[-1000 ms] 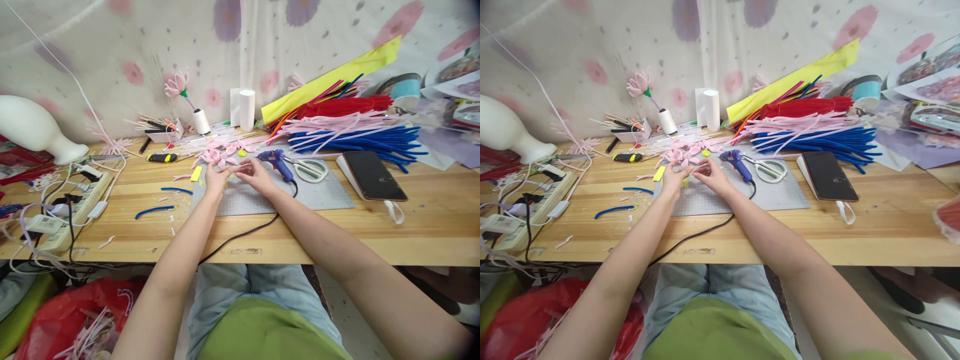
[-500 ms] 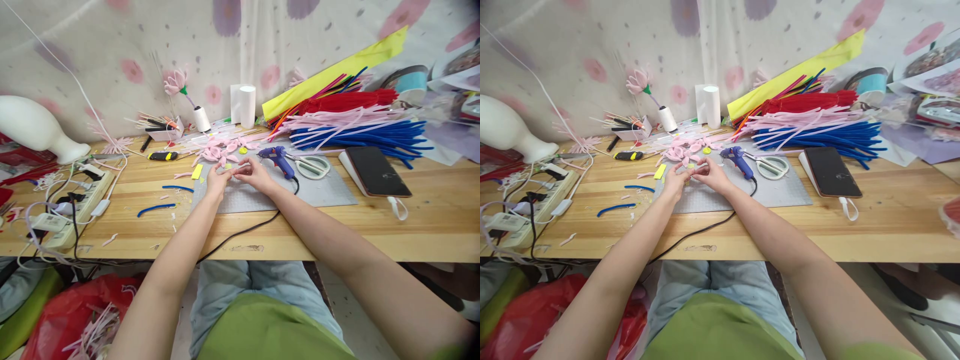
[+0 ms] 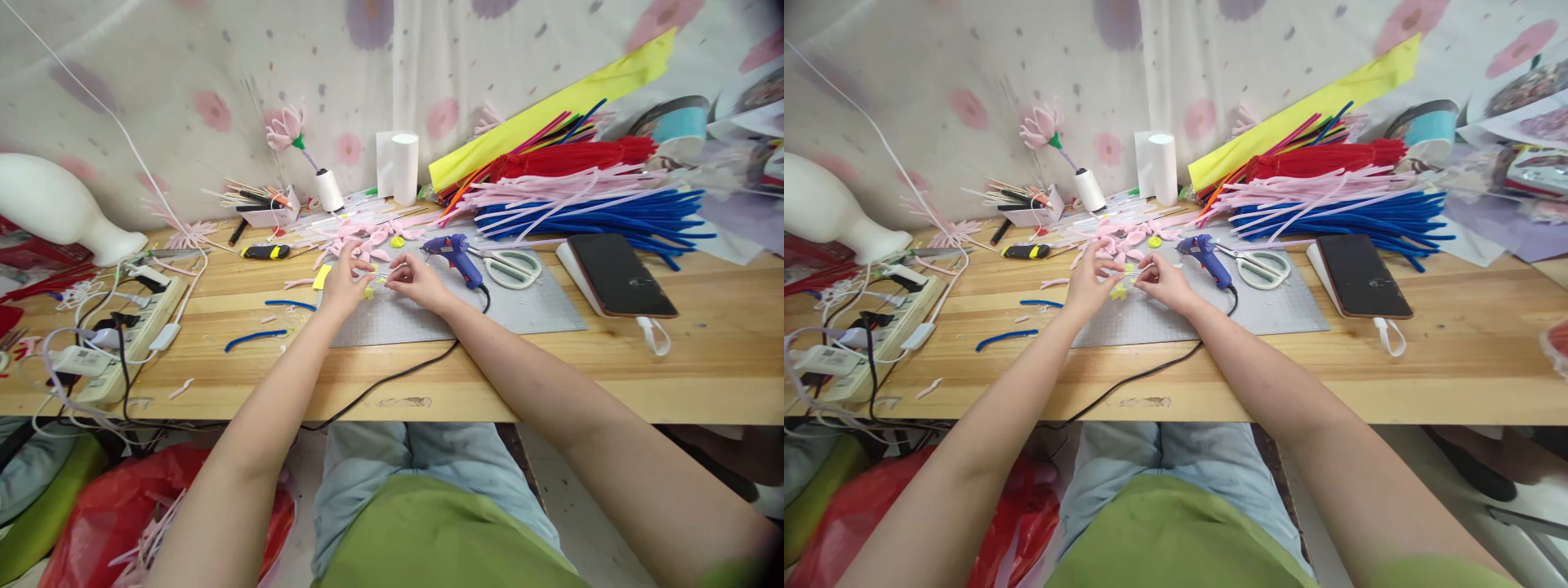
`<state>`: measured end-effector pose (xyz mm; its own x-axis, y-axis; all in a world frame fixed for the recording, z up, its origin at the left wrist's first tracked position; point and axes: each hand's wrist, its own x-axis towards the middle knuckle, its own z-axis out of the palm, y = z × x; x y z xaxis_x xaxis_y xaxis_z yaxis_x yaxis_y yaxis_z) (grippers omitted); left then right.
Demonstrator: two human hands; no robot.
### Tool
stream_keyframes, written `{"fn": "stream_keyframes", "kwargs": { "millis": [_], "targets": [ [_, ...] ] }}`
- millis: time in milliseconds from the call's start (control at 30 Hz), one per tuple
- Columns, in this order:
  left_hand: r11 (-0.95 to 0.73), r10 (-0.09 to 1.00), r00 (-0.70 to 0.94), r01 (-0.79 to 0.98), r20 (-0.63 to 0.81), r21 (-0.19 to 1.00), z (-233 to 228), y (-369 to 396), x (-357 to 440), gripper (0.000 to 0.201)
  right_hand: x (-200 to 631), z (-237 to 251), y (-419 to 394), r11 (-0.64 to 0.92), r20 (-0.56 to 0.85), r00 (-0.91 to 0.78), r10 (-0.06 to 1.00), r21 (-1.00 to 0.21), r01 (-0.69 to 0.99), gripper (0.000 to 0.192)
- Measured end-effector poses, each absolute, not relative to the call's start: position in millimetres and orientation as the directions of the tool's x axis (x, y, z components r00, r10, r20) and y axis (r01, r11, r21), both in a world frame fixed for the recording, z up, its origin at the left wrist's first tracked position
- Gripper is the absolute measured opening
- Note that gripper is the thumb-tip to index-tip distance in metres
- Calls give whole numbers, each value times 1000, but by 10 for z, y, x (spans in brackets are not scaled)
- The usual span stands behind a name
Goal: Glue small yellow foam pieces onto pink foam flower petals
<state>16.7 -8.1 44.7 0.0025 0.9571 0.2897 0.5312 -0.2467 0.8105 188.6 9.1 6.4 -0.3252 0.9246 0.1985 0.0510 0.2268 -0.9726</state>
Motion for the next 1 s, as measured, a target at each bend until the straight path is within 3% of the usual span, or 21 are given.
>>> {"fn": "stream_keyframes", "kwargs": {
  "millis": [133, 267, 433, 667, 867, 1000],
  "targets": [
    [-409, 911, 244, 640, 332, 651, 466, -119, 192, 63, 1886, 59, 92, 227, 207, -343, 916, -974, 19, 35],
    [-450, 892, 317, 675, 322, 585, 431, -121, 238, 60, 1875, 53, 101, 238, 223, -343, 912, -971, 1, 33],
    [-409, 908, 264, 727, 326, 551, 440, -92, 225, 56, 1866, 70, 101, 241, 212, -303, 929, -968, 62, 31],
    [-195, 908, -54, 822, 415, 535, 378, 142, 173, 53, 1907, 4, 181, 121, 110, -74, 991, -978, 170, 25],
    [-252, 918, 74, 867, 390, 429, 215, 257, 262, 51, 1928, -37, 228, 145, 152, 30, 988, -974, 174, 24],
    [-241, 924, 108, 909, 367, 340, 186, 258, 269, 49, 1923, 44, 172, 232, 263, 122, 957, -947, 223, 22]
  ]
}}
